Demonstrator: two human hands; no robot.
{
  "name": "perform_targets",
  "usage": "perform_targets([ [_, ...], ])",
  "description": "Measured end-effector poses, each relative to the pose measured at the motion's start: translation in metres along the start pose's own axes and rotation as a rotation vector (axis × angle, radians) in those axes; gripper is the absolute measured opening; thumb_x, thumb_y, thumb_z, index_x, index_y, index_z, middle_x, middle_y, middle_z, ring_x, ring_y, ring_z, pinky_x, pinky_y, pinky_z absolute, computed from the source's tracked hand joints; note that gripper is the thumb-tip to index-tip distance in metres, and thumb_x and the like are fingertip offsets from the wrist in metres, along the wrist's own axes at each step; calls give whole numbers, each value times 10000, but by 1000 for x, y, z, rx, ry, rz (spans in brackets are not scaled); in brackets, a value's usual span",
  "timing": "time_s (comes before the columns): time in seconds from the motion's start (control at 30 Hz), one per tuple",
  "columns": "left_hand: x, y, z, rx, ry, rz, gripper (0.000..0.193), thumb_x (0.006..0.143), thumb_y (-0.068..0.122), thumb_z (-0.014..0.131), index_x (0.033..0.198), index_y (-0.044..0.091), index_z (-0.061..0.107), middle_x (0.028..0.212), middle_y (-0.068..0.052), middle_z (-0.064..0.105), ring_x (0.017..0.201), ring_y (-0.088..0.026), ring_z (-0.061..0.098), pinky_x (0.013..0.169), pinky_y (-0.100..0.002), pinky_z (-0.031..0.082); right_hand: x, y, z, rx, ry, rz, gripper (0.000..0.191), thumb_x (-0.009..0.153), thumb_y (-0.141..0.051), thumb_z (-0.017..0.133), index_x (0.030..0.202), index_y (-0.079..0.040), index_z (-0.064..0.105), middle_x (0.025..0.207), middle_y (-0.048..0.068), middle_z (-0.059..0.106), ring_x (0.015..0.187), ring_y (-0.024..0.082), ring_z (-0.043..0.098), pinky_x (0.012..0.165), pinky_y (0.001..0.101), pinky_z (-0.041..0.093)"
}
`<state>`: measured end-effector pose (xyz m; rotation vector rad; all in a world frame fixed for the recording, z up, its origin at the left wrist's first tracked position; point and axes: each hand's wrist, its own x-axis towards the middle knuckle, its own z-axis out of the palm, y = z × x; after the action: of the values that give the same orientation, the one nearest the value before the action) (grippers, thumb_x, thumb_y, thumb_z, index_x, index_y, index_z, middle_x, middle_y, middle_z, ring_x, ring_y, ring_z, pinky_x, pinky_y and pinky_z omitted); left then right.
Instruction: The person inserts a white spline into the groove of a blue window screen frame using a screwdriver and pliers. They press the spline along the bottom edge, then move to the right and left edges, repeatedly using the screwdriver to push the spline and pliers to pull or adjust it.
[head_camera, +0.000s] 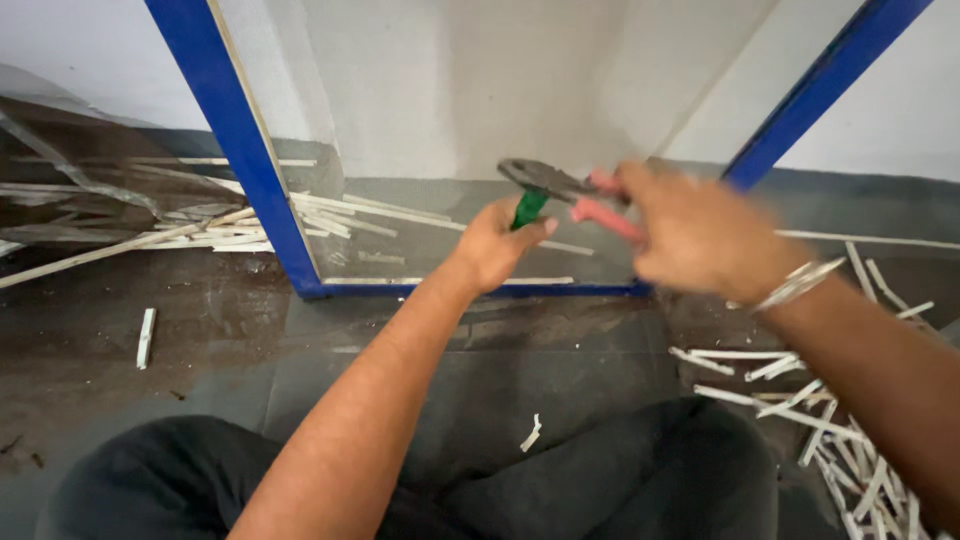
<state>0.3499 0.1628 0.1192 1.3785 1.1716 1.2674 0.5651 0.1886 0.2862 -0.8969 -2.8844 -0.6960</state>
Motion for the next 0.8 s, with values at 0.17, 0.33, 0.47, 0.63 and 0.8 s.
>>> perform_targets([
  [0.17,4,1,1,37,13,-66,289,895,360,705,914,74,666,673,34,535,658,-113,492,615,-305,423,8,-15,-57,300,257,140,369,842,-111,713,1191,-38,618,1084,190,728,890,384,714,724,459,565],
  [0.33,5,-4,4,-99,-7,-72,249,924,316,705,890,78,640,695,49,510,660,-94,463,599,-300,393,10,-30,-27,660,154,297,340,864,-86,700,1154,12,551,1047,237,648,805,446,640,704,500,502],
  [0.47,7,-11,7,-109,0,-121,229,912,288,717,864,82,630,678,47,513,628,-92,455,568,-302,381,5,-25,-10,260,-4,149,347,789,-135,734,1094,-52,590,996,173,733,887,409,709,692,493,552],
  [0.63,12,-19,5,-199,-26,-6,195,918,257,700,942,66,669,703,43,507,661,-98,457,597,-296,383,6,-42,-10,610,-71,413,440,789,-82,673,1203,-5,547,1062,211,691,852,425,673,709,516,539],
  [0.8,4,-24,5,-55,10,-14,286,938,310,700,1109,82,673,850,-18,650,820,-136,582,782,-312,495,-25,-28,67,640,-130,515,348,905,-229,679,1216,-100,591,1099,183,741,938,412,705,787,503,546],
])
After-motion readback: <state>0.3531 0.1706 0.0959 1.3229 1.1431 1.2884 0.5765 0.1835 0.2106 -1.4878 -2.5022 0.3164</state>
